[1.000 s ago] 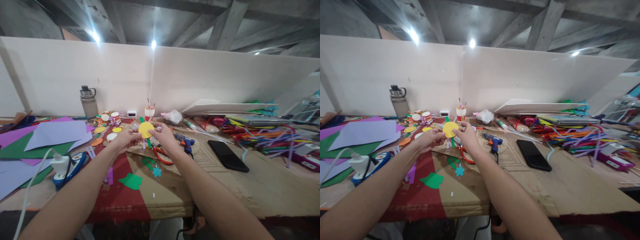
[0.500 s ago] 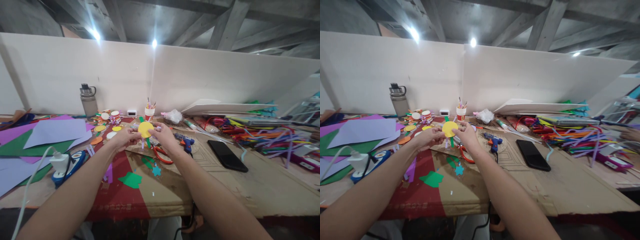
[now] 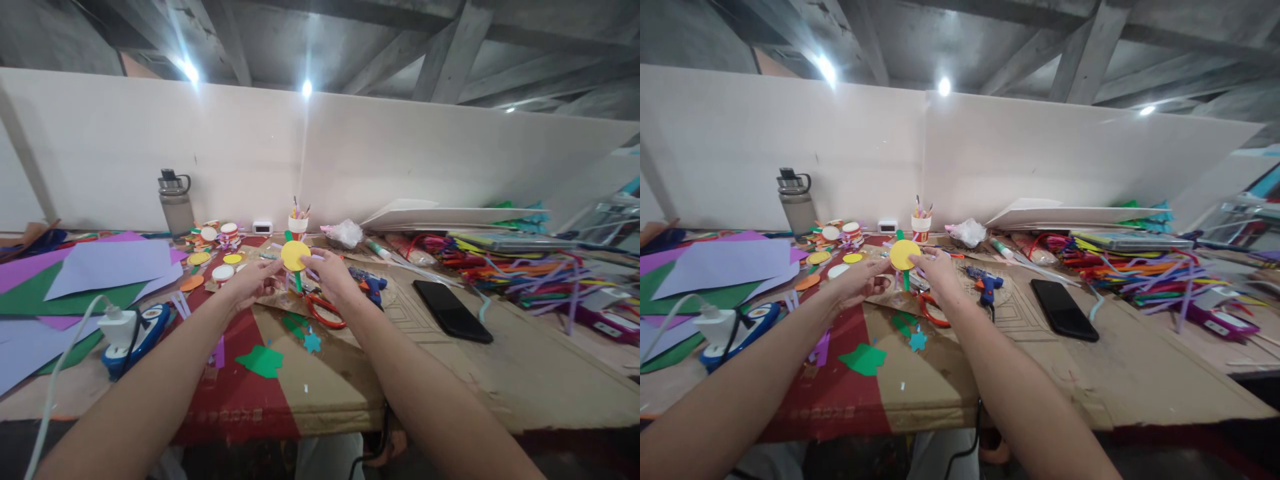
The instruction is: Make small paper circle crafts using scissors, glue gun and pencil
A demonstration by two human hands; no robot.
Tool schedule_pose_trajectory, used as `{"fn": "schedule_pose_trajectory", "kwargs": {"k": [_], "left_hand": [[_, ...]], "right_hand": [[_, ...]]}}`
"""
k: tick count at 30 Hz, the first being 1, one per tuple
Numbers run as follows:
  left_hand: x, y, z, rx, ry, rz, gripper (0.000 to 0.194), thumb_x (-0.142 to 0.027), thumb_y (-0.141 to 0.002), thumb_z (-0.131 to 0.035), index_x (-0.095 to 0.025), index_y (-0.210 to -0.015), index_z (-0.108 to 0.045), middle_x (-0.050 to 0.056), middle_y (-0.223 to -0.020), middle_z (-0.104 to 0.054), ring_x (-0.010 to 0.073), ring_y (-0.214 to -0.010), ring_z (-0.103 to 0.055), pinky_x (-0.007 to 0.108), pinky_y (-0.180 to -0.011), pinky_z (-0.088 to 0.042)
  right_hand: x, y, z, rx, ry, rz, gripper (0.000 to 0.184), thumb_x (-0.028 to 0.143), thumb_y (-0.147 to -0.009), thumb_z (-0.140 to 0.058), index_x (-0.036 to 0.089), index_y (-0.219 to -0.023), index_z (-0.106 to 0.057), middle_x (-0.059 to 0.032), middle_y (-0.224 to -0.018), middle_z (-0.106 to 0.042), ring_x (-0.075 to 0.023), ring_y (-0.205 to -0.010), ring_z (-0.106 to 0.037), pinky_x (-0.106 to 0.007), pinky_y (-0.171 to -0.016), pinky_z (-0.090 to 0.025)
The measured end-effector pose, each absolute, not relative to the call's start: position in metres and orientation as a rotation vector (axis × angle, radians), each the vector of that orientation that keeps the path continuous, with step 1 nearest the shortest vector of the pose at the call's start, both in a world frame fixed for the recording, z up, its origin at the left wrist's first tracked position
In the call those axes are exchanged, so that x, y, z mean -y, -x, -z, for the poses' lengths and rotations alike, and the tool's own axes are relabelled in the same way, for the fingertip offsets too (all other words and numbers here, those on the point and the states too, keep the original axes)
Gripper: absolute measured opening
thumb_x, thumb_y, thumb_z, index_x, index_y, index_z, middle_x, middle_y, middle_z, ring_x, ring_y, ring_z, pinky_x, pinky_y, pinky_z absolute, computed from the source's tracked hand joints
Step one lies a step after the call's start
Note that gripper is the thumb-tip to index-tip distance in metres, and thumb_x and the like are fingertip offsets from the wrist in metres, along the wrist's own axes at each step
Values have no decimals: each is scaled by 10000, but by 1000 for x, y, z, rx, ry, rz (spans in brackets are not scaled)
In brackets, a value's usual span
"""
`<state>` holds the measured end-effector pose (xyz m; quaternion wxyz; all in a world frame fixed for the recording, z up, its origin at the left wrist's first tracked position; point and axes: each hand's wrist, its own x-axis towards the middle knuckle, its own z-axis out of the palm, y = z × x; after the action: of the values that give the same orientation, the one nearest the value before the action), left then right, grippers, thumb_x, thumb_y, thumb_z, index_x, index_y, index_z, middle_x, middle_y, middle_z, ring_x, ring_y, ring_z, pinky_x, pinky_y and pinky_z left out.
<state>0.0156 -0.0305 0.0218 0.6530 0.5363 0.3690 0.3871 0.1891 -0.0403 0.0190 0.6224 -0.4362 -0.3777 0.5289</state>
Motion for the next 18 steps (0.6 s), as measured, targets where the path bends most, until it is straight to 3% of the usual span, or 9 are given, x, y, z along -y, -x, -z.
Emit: {"fn": "schedule_pose_trajectory", "kwargs": {"k": [4, 10, 18], "left_hand": [[28, -16, -19, -878, -1249, -884, 362, -466, -629, -795, -131, -734, -704, 53, -763, -635, 57, -522, -429, 166, -428, -299], [25, -14, -15, -910, -1275, -886, 397, -502, -632, -779, -116, -691, -708, 37, -657, -595, 63, -517, -426, 180, -450, -300], [24, -15, -17, -933, -1329, -908, 344, -421, -590, -821, -110, -639, -684, -6, -567, -524, 57, -511, -393, 179, -460, -294]], "right_hand": [[42, -187, -20, 860, 1012, -1209, 367, 92, -679, -717, 169, -998, -552, 15, -731, -675, -101, -622, -636, -214, -612, -490], [41, -186, -20, 912, 1013, -1160, 368, 79, -710, -696, 172, -1032, -544, 22, -723, -672, -110, -642, -650, -236, -647, -514], [40, -187, -17, 1002, 1049, -1083, 427, 100, -695, -703, 170, -1081, -534, 29, -722, -657, -124, -668, -654, -259, -673, -518]]}}
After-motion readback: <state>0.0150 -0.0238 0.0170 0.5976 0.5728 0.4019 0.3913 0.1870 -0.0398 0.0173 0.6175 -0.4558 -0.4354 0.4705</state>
